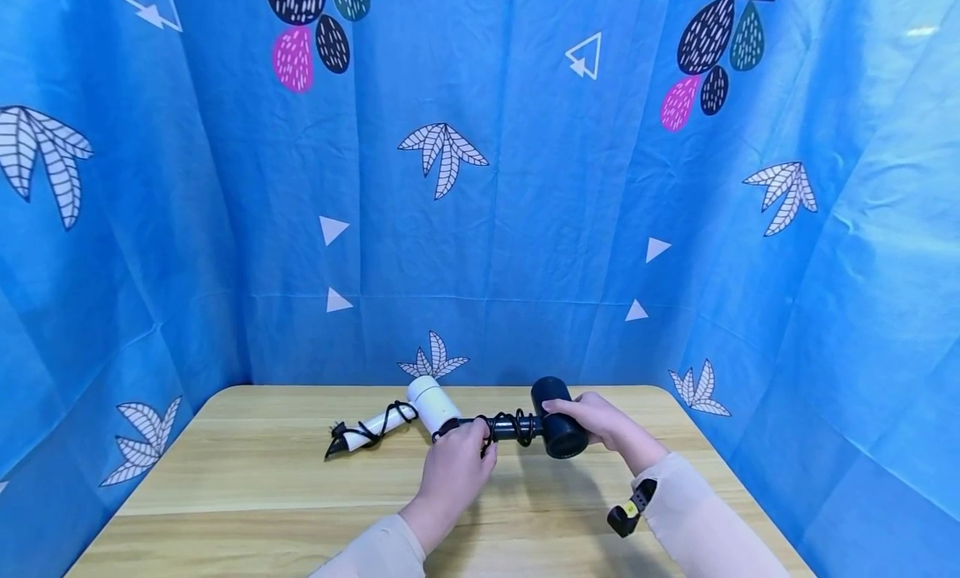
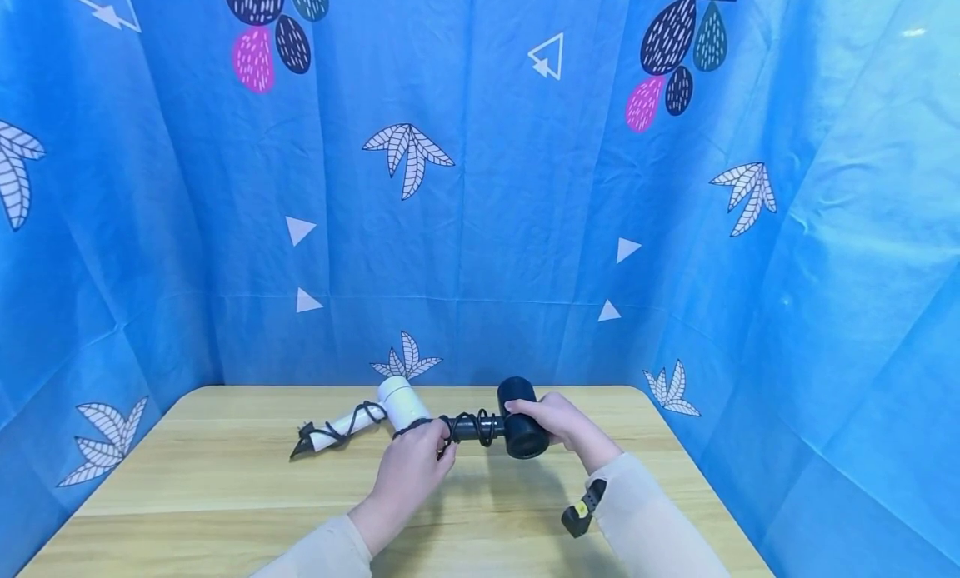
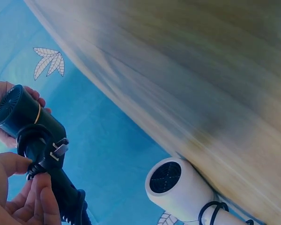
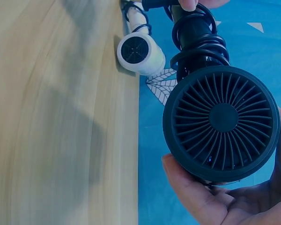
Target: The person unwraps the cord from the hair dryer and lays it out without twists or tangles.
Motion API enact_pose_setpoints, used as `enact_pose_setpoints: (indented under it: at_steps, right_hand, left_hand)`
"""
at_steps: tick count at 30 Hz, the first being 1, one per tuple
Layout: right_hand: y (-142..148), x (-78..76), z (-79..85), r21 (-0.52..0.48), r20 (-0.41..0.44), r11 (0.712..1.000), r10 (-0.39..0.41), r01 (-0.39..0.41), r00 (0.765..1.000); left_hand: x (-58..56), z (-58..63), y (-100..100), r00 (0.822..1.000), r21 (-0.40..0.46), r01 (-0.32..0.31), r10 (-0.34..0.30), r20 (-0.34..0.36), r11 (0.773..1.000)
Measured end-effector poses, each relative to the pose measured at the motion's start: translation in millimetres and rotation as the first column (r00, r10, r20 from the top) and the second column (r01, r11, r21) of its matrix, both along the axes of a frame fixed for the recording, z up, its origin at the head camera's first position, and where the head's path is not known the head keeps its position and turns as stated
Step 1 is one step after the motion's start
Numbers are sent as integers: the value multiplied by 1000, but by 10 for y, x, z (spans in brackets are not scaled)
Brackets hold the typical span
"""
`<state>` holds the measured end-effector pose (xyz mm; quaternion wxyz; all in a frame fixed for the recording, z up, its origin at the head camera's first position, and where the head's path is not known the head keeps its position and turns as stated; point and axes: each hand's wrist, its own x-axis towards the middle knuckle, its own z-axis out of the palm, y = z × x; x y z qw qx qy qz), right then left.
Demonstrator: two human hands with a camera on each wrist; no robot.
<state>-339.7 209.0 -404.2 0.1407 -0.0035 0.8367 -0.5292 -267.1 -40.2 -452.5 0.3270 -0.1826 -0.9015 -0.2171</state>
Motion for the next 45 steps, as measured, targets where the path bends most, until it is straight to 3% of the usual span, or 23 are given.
enact_pose_setpoints:
  at_steps: [6, 14, 22, 35, 45]
  right_hand:
    - [1, 12, 3, 4, -2, 1000, -5, 5, 1000]
    - [2, 20, -5, 11, -3, 1000, -8, 8, 1000]
    - [-2, 37, 3, 35, -14, 999, -2, 2, 1000]
    - [-39, 75, 5, 77, -40, 997, -18, 21, 999]
    - [-49, 76, 14, 67, -33, 997, -22, 24, 999]
  left_hand:
    - [21, 32, 8, 1000, 7, 0, 0, 6, 1000]
    - [18, 38, -12, 999, 8, 1, 0, -40, 1000]
    - [39, 111, -44, 1000, -19, 10, -11, -29, 1000]
    - [14, 236, -146, 994, -141, 64, -76, -82, 988]
    - [-39, 342, -256, 984, -276, 126, -156, -89, 953]
